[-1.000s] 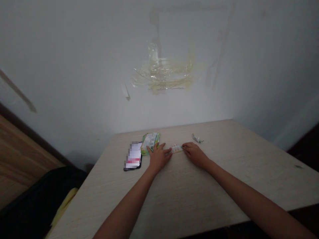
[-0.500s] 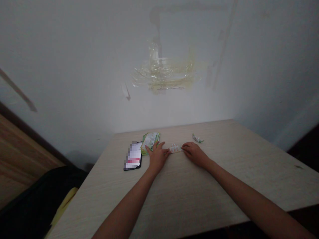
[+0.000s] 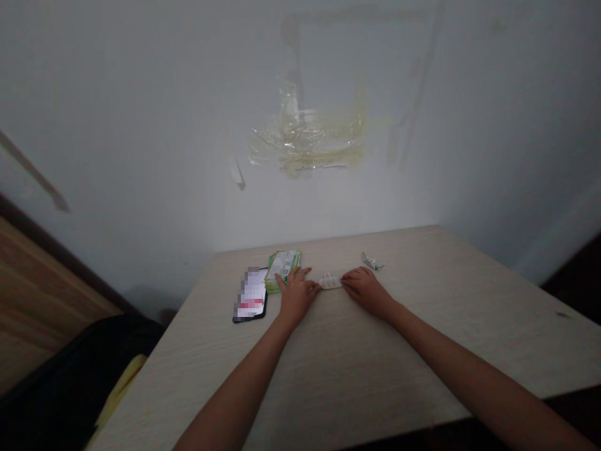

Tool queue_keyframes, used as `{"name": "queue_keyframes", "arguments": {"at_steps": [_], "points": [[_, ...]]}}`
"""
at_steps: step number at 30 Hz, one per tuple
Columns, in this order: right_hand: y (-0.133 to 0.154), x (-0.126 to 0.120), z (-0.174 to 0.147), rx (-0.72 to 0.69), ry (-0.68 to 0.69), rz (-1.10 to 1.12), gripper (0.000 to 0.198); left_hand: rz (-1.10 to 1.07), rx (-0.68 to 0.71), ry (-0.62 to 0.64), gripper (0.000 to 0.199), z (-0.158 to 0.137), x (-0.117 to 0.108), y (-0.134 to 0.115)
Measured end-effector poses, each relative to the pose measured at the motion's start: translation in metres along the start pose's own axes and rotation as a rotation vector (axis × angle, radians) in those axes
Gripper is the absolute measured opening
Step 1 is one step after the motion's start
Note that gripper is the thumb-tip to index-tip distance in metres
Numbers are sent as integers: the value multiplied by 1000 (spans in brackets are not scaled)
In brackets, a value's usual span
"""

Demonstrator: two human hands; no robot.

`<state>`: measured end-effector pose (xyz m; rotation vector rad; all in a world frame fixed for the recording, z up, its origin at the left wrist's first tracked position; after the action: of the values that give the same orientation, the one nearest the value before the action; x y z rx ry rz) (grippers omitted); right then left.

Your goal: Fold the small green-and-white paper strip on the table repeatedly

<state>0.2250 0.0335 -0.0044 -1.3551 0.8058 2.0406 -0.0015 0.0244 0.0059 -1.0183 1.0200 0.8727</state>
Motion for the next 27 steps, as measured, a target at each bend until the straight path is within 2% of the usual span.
{"name": "queue_keyframes", "arguments": {"at_steps": [4, 10, 20, 27], "points": [[1, 0, 1, 16, 19, -16, 26, 14, 29, 42, 16, 1, -2, 1], [4, -3, 1, 6, 34, 0, 24, 30, 34, 10, 14, 2, -1, -1], [3, -1, 1, 38, 1, 46, 18, 13, 42, 0, 21, 0, -2, -3], [-2, 3, 5, 103, -64, 74, 13, 1, 52, 65, 18, 1, -1, -3]]}}
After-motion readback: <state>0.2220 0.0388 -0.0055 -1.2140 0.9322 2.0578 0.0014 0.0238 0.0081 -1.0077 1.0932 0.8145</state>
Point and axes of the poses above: each hand's wrist, its own z-axis towards the middle knuckle, its own x-axis out of the palm, y = z × x, the point moved 2 cm from there along z, towards the middle knuckle, and after that the axes turned 10 degrees about y, right-handed, at the moved point
